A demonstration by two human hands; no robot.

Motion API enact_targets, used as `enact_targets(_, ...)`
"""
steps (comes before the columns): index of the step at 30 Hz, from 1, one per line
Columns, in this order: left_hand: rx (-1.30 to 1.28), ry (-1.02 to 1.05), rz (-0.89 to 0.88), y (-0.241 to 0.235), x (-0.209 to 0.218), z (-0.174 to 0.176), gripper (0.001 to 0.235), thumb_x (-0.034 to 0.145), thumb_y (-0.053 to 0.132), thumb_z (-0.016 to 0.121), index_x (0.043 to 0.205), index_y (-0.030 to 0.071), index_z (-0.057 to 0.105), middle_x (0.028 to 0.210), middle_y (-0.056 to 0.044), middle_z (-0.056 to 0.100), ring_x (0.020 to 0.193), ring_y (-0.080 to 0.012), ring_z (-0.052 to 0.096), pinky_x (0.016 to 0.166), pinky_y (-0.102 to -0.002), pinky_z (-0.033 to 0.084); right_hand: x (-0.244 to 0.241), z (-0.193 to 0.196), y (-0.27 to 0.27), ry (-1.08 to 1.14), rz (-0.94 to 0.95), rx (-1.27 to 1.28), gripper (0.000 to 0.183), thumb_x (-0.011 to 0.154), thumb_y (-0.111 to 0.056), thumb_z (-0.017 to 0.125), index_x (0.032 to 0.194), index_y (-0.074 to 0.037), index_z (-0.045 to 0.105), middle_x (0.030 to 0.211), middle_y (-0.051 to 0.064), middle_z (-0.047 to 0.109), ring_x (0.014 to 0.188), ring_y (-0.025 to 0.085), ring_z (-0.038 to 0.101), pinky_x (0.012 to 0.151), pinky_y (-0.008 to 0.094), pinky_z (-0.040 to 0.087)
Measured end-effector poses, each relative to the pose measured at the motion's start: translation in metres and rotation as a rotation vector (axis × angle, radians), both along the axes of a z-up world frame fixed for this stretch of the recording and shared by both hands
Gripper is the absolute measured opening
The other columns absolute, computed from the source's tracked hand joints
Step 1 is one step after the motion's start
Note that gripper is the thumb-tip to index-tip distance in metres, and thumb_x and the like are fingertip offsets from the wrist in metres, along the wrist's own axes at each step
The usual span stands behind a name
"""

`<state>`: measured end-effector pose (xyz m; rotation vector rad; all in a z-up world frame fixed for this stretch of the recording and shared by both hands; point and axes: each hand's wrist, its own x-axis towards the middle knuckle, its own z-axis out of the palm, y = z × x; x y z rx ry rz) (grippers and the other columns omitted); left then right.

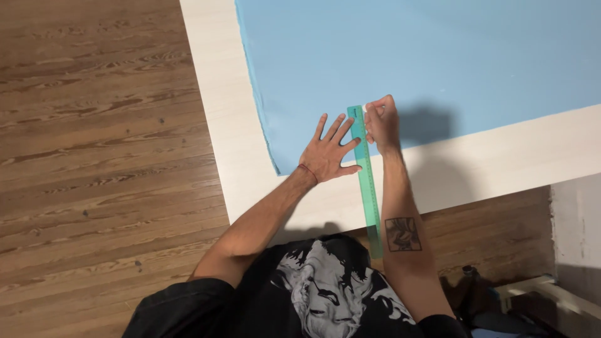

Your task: Mark lines on a large sheet of blue leather using a ruler and chalk on a cutting table

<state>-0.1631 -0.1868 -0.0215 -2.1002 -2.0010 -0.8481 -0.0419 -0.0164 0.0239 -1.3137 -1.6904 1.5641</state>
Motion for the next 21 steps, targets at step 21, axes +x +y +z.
enact_targets(21, -0.118, -0.002, -0.023, -0.002, -0.003, 0.007, 0.075, 0.096, 0.094, 0.054, 0.14, 0.033, 0.065, 0.177, -0.015, 0.05, 0.173, -0.0381, 0.04, 0.144, -0.076, 0.017, -0.012, -0.001, 0.004, -0.137, -0.209, 0.048, 0.007, 0.106, -0.014, 0.066, 0.107, -0.008, 0.063, 0.06, 0.013, 0.058, 0.042, 0.022, 0.049, 0.029, 0.033, 0.034)
